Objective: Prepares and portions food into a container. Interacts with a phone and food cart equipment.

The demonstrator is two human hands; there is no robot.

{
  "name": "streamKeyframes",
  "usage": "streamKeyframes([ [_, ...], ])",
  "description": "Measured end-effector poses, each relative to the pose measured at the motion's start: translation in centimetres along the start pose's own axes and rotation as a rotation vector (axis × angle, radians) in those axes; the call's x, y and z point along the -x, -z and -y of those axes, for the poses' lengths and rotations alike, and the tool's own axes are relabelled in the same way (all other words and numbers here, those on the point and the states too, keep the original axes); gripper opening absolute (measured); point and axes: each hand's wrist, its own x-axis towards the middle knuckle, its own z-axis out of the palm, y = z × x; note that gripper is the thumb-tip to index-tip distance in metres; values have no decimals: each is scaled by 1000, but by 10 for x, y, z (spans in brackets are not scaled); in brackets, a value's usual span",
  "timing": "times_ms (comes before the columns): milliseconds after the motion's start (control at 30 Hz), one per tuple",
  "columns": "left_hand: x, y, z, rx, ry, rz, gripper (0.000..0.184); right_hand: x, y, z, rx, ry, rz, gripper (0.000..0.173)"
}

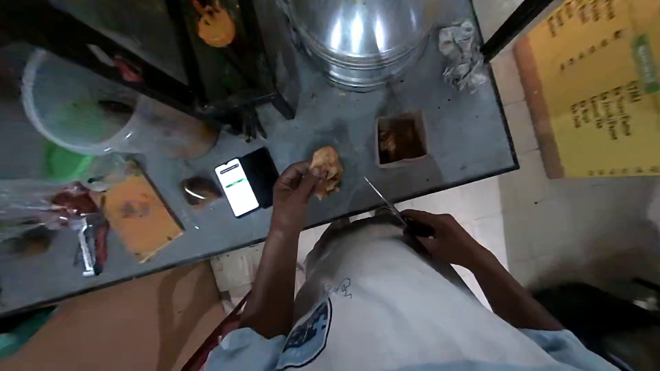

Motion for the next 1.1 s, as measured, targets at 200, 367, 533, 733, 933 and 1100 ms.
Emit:
streamKeyframes([
  [200, -17, -65, -4, -44, -46, 61, 22, -2, 23, -17, -336, 38, 65, 56],
  [367, -28, -103, -7, -94, -111, 91, 22, -23, 33, -14, -534, 52, 112, 59],
  [533, -31, -124, -5, -211, -143, 87, 19, -46, 39, -15, -614, 64, 78, 57],
  [733, -26, -138, -1, -244, -178, 61, 18, -54, 38, -11, -776, 35, 55, 54],
  [933, -23, -147, -1, -319, -202, 48, 15, -51, 20, 4, -819, 2, -27, 24],
  [1100, -25, -148, -2, -352, -231, 42, 14, -44, 14, 3, -744, -40, -109, 22],
])
